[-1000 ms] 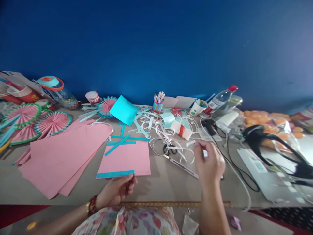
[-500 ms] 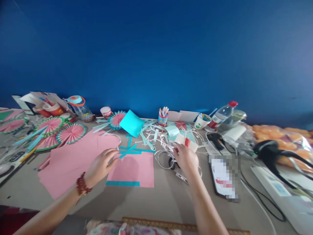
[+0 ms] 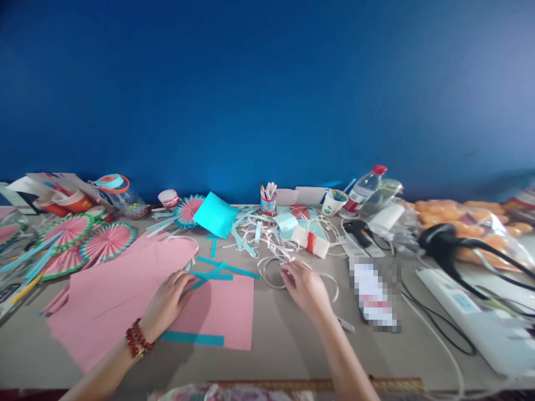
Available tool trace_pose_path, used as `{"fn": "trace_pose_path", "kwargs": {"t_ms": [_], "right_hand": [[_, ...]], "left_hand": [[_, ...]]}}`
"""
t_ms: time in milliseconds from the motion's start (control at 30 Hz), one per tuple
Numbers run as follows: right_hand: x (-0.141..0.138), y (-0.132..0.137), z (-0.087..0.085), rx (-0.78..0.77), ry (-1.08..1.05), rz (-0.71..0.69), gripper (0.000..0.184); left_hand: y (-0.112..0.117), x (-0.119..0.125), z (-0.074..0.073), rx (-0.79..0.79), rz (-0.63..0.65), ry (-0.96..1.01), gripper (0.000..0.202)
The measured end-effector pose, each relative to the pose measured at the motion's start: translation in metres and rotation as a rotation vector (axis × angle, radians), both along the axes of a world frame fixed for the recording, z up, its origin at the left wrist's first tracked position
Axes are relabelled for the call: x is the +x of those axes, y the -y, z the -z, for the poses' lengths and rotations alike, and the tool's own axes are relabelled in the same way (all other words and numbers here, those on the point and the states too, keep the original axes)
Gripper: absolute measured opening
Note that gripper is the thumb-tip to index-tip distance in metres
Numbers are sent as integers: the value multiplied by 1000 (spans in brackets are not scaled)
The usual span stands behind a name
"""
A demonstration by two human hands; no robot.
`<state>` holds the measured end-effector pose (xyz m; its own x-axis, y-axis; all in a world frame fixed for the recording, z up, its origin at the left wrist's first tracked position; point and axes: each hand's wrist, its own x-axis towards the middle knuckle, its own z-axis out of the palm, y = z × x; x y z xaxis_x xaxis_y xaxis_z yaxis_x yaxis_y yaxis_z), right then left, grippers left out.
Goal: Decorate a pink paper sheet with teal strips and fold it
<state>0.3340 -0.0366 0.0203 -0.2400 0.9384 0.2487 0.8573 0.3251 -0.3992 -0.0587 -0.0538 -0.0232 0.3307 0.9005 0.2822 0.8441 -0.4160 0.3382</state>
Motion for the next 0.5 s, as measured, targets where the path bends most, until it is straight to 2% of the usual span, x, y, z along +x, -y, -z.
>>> {"fn": "trace_pose_path", "kwargs": {"t_ms": [167,300,367,500], "right_hand": [[-38,5,-2,2,-67,-223,25],[-63,10,6,-67,51,-464,27],[-69,8,9,-82,121,-447,29],[-72,2,5,-29,158,-290,28]], "left_hand": [[11,-2,-6,-68,-4,-18,14],[17,-1,-9,-80,-14,-8,11],[19,0,-10,-71,-26,0,10],[24,2,-9,-69,-40,14,13]]}}
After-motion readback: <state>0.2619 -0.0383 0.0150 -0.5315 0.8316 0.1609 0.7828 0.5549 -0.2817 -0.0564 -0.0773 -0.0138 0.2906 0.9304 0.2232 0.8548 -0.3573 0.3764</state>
